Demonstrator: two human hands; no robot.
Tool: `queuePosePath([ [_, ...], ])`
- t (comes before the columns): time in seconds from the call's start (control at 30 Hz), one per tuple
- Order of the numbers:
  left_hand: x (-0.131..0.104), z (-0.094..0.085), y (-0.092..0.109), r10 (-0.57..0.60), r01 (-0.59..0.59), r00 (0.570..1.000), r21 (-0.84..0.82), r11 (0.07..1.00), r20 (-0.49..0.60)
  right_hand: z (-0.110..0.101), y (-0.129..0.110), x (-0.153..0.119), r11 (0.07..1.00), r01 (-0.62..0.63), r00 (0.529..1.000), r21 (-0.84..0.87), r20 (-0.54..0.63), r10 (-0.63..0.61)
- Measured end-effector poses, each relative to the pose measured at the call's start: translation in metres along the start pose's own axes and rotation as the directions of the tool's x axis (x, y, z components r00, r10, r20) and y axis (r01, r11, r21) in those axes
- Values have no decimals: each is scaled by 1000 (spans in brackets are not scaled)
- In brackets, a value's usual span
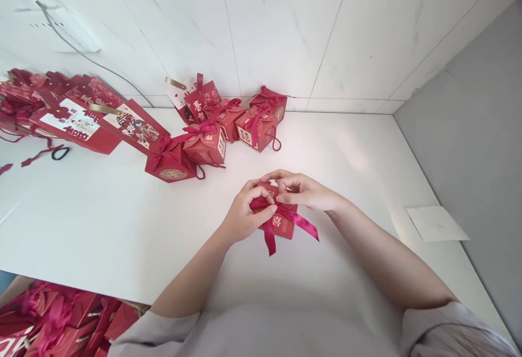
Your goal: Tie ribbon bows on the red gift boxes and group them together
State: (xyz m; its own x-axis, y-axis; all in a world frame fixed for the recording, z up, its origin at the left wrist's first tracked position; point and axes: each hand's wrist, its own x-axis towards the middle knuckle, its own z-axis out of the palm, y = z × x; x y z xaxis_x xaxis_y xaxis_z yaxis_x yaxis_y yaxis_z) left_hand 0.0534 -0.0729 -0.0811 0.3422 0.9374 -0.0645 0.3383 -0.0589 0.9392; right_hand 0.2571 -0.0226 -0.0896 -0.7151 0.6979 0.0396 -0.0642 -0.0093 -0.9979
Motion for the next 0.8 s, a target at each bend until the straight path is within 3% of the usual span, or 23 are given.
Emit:
queuePosePath([
  [0.23,0,1,1,1,0,1000,35,999,-30,-5,14,3,988,60,998,140,5,-61],
  [0.53,0,3,-4,18,-16,995,22,1000,-94,-19,-2,-6,990,-31,996,-139,82,43],
  [0.63,0,2,-3,17,-14,996,37,999,-89,-19,0,-6,993,-19,992,-112,118,32],
  [0.8,0,1,-1,19,-15,997,57,998,-69,-20,11,0,999,0,998,-40,67,3],
])
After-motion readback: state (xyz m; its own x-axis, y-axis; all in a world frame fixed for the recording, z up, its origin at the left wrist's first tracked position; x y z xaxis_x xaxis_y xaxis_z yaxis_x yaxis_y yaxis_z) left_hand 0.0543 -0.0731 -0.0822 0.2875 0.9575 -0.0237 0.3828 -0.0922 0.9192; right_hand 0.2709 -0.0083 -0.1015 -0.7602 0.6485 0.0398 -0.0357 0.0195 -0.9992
